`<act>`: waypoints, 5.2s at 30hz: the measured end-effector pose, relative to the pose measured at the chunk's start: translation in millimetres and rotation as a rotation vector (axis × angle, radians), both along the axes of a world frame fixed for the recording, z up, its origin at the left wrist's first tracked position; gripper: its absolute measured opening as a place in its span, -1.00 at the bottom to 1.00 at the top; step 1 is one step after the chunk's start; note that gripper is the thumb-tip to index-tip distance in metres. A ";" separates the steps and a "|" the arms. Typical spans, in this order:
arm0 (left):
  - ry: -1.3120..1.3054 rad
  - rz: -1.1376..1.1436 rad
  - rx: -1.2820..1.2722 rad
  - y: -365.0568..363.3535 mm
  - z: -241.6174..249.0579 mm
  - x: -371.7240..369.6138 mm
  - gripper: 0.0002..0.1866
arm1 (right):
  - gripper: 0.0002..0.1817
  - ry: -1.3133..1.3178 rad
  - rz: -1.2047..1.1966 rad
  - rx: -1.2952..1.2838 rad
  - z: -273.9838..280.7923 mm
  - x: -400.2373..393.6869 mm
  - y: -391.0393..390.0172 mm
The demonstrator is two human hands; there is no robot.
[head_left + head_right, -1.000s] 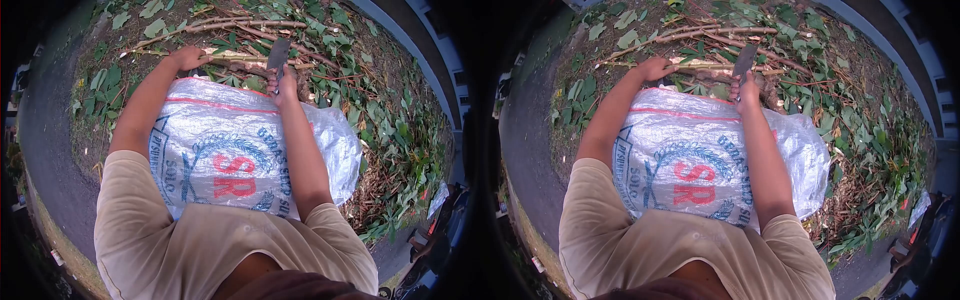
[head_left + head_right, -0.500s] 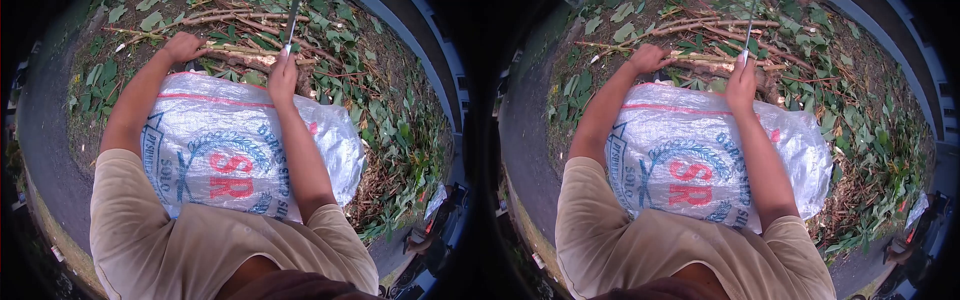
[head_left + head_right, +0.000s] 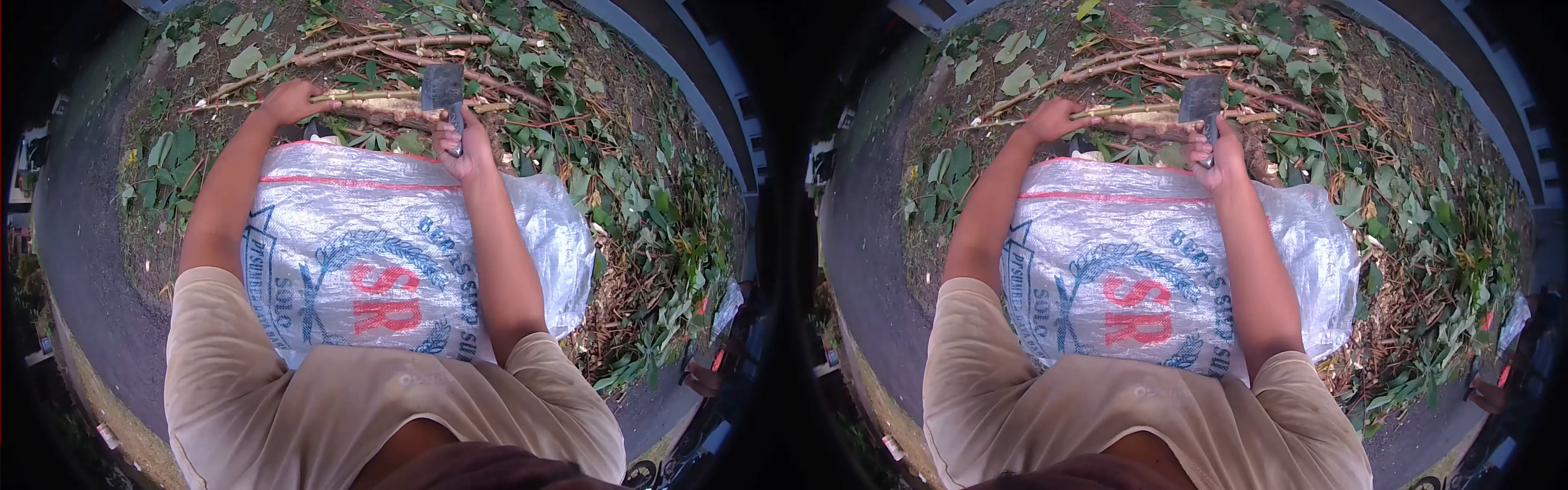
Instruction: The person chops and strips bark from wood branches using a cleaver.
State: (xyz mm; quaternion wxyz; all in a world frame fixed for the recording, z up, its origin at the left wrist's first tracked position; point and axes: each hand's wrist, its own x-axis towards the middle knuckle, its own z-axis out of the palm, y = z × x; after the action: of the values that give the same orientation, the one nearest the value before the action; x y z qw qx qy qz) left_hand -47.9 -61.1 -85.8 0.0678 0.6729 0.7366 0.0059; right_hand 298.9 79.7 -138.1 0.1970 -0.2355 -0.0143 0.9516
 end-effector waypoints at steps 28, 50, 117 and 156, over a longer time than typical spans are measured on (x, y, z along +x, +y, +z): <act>-0.287 0.169 -0.271 18.0 -21.5 -0.1 -0.20 | -0.40 -1.266 0.327 1.481 -7.7 -14.7 -22.0; -0.156 0.165 -0.081 38.1 -55.6 -11.4 -0.09 | -0.58 -1.172 -0.026 1.692 -10.1 -16.0 -32.5; -0.036 0.198 -0.288 -5.3 -38.1 -39.4 -0.01 | -0.51 -0.806 0.239 0.925 -1.8 -19.1 -23.2; 0.094 0.166 -0.001 -6.0 -18.3 -14.0 -0.27 | -0.48 -0.621 -0.112 0.772 57.3 -3.3 -24.1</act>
State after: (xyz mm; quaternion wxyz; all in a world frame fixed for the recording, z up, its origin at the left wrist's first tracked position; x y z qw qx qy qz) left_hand -61.8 -67.1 -104.0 0.0329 0.6090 0.7922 -0.0206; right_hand 295.5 55.6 -80.8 0.3072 -0.4180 -0.4110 0.7497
